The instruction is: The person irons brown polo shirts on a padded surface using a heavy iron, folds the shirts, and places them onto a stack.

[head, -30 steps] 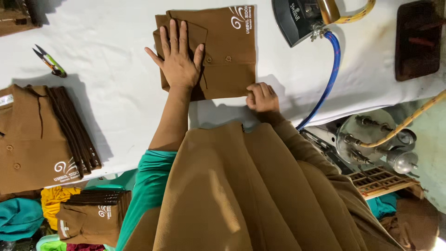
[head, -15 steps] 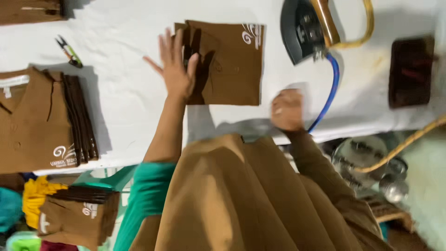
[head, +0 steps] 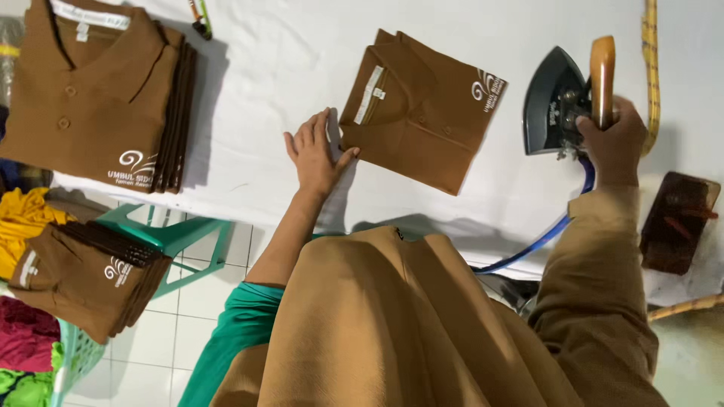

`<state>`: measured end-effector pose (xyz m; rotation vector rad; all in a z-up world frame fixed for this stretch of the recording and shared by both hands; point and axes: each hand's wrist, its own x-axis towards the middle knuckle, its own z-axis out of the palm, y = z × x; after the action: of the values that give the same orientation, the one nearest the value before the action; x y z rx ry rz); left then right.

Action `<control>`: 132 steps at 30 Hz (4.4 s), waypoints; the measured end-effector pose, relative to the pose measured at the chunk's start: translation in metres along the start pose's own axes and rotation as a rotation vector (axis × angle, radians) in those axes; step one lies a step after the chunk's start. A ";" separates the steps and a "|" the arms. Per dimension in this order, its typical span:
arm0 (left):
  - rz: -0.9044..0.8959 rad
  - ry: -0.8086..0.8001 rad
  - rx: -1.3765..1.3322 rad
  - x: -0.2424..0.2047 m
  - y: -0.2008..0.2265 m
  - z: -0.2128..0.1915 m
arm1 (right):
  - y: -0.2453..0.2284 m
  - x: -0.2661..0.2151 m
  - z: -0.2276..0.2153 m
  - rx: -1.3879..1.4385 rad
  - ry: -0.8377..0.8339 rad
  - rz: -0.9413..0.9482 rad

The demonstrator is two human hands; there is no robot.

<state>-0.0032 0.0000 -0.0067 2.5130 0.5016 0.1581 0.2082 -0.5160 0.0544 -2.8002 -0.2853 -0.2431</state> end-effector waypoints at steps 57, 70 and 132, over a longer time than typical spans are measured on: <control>0.193 0.095 -0.014 -0.004 0.008 0.004 | -0.140 -0.108 -0.011 -0.031 -0.344 0.057; -0.288 -0.165 -0.413 -0.029 0.013 -0.017 | 0.065 -0.147 -0.138 0.251 -0.066 0.688; -0.272 0.236 -0.295 0.229 -0.283 -0.359 | -0.701 0.008 0.181 1.492 -0.898 0.495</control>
<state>0.0397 0.4887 0.1368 2.1260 0.8439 0.3962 0.0845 0.1962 0.0905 -1.2353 0.0719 0.9493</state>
